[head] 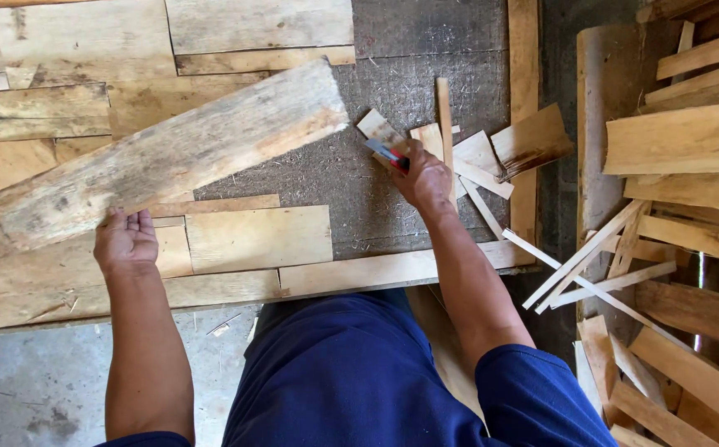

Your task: Fitting and trimming thin wood strips into a frame to create a decorative surface.

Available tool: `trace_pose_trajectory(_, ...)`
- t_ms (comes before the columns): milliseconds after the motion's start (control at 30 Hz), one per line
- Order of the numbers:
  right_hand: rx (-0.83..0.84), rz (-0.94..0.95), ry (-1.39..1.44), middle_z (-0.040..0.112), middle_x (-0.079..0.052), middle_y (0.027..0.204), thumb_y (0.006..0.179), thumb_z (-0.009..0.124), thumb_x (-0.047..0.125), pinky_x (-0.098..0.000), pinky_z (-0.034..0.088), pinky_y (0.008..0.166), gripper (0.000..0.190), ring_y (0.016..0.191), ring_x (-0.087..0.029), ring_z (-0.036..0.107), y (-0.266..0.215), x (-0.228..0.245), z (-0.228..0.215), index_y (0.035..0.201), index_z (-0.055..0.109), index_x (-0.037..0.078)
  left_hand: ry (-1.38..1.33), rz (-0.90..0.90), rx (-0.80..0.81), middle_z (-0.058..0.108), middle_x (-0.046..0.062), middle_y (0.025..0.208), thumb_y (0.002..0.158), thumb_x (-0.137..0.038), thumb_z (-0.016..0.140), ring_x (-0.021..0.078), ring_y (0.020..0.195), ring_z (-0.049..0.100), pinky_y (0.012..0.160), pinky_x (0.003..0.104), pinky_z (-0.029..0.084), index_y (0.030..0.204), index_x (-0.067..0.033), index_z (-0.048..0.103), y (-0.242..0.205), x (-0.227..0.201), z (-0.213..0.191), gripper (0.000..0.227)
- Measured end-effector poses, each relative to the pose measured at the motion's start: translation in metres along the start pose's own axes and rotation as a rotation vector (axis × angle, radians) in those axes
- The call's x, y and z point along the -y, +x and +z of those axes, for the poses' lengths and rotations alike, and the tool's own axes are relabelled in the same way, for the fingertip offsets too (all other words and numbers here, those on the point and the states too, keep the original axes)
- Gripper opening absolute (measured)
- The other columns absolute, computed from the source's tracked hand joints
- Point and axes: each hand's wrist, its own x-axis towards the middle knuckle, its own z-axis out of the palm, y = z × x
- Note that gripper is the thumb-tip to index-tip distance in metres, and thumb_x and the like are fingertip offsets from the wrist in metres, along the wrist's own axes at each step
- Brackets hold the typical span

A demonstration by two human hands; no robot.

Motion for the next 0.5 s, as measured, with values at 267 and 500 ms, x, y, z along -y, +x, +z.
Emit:
trace_pose_trajectory(267, -0.202, 0.11, 0.075, 0.075, -0.014, 0.103, 0.08, 0.085, 0.039, -0.0461, 0.058, 0.084, 0.061, 0.094, -0.033, 0.072, 0.031, -0.038, 0.022, 0.129, 0.057, 0.015, 0.111, -0.064, 0.025, 0.073, 0.006, 0.115, 0.108, -0.01, 0.056, 0.0226, 0.109, 0.073, 0.104, 0.046, 0.062, 0.118, -0.0115, 0.062, 0.0, 0.03, 0.013, 0.012)
trace_pose_trajectory(500, -0.224, 0.214, 0.43, 0.076, -0.01, 0.105, 0.081, 0.084, 0.029, -0.0393, 0.06, 0.08, 0.05, 0.089, -0.025, 0.073, 0.009, -0.015, -0.009, 0.125, 0.067, 0.013, 0.239, -0.064, -0.075, 0.072, 0.007, 0.108, 0.106, -0.011, 0.061, 0.0211, 0.099, 0.074, 0.101, 0.046, 0.064, 0.113, -0.0095, 0.061, -0.018, 0.038, 0.057, 0.007)
